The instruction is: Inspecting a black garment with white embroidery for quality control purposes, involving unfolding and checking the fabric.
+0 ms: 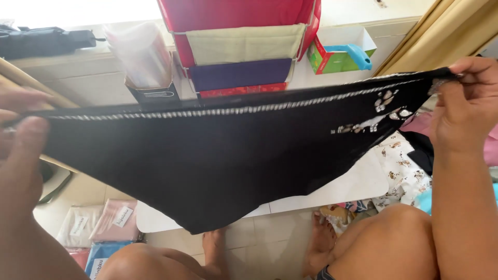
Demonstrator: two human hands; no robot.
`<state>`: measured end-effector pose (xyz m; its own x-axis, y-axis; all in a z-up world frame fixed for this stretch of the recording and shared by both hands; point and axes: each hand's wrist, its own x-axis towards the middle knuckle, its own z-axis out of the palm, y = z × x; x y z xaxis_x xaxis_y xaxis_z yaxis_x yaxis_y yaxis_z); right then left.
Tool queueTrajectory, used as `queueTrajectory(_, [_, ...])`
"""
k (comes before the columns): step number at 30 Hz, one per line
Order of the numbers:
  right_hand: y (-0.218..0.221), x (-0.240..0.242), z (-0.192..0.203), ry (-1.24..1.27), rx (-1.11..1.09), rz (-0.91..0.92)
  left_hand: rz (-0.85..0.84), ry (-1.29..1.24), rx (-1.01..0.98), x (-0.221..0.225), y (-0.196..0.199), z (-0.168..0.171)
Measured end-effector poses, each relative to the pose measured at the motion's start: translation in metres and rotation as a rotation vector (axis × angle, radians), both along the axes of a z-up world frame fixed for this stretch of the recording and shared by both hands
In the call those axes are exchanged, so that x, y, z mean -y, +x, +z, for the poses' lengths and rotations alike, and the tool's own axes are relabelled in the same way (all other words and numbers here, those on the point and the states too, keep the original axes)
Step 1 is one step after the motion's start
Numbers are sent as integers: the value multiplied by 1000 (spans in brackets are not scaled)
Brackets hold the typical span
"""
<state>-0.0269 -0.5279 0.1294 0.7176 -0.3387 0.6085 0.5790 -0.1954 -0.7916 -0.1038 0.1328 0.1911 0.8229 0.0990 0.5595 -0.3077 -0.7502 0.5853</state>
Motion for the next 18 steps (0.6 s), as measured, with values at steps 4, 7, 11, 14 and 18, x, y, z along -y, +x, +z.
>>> queueTrajectory(4, [-24, 10, 17, -170, -408, 565, -607, -477, -291, -39, 4, -33])
queueTrajectory(7, [-21, 18, 37, -354, -393, 1256, -964, -383, -518, -65, 2, -24])
queueTrajectory(11, [-24, -10, 44, 40, -318, 1538, -787, -389, -293, -71, 7, -45])
queueTrajectory(14, [-7, 4, 9, -154, -307, 415, 53, -104, -282, -3, 21, -11])
queueTrajectory(18, [9, -39, 12, -262, -164, -1, 107, 119, 117, 17, 29, -17])
